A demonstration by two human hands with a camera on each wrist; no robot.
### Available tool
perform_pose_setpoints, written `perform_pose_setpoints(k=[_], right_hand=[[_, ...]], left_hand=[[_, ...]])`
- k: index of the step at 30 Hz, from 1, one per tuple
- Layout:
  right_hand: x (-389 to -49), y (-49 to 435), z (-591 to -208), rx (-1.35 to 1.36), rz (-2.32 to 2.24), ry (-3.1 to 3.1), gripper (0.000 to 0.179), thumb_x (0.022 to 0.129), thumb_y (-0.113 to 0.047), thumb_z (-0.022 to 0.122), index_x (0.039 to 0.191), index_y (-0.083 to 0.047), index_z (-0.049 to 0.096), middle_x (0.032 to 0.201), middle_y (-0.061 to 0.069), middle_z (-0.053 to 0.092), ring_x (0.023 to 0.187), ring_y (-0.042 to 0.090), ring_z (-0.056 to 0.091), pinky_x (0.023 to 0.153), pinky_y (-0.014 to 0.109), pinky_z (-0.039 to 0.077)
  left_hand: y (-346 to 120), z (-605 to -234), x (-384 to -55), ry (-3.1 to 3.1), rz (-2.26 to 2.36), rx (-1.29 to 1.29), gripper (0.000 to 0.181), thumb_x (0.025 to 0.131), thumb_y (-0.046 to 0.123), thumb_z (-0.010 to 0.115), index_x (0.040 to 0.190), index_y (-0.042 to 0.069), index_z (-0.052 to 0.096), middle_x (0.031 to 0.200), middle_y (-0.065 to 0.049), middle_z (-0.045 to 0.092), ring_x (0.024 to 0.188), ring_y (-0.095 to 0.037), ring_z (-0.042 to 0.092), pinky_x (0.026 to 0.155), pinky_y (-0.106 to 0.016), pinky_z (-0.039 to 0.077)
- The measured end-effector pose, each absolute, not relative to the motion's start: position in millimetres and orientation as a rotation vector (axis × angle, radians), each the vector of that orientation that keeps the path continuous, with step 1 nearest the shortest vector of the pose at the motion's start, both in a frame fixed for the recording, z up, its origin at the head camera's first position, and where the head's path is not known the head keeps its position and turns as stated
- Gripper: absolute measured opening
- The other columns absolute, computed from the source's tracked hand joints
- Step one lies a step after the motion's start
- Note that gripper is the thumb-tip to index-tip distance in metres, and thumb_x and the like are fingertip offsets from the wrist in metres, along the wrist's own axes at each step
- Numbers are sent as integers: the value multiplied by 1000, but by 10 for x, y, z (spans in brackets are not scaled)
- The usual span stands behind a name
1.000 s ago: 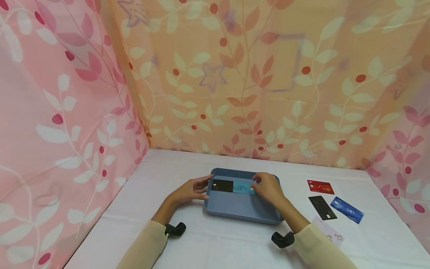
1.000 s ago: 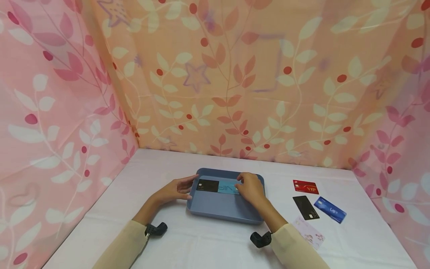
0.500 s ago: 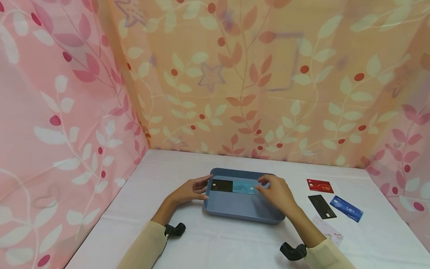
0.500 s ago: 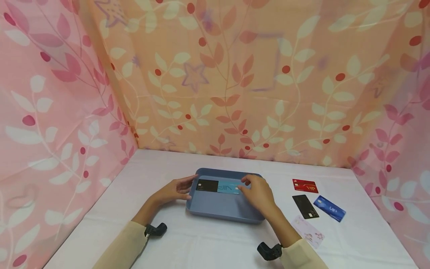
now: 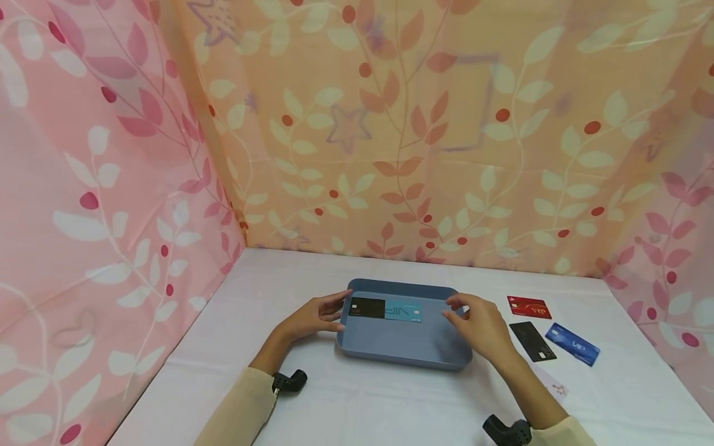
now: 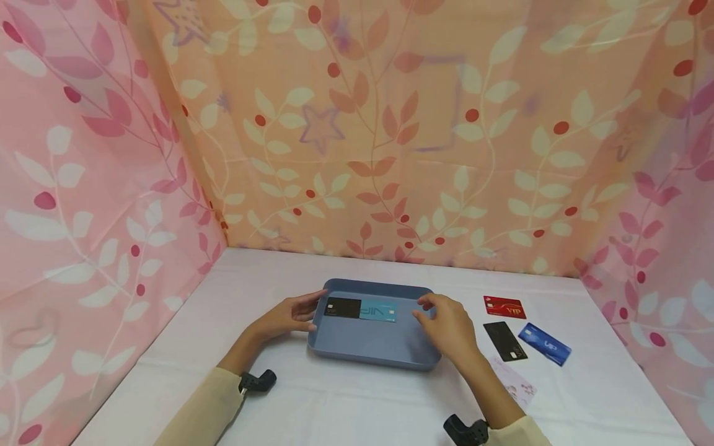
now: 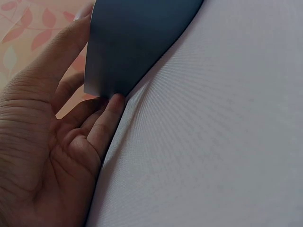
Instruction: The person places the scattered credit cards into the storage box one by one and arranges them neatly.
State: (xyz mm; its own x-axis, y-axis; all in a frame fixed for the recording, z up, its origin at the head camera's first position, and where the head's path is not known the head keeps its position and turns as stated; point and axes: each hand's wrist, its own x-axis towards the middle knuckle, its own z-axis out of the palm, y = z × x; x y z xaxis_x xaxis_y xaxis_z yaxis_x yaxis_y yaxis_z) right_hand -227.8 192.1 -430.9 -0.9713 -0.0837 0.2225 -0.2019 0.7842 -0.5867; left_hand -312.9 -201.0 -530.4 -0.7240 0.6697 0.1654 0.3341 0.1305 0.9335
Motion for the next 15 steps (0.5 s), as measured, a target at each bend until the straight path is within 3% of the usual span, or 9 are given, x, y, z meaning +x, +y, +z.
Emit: perform_pose_setpoints(k=[7,15], right_hand=[[-2221,2130,-4344,211,958,-2758,30,93,-20,75,118,-4,72,107,13,72,81,21,64,57,25,56],[-2176,2377,-4362,136,925,-2781,33,94,-24,74,120,-4,70,110,17,72,87,27,68,63,34,61]], left_hand=[[-2010,-5300,-3131,2113,1626,964,88,89,11,80,161,11,30,166,-8,25,150,-30,29,112,-33,41],[-2005,-5306,-3128,2116,1627,958,88,88,11,81,160,12,31,166,-6,26,150,-28,30,112,-32,41]])
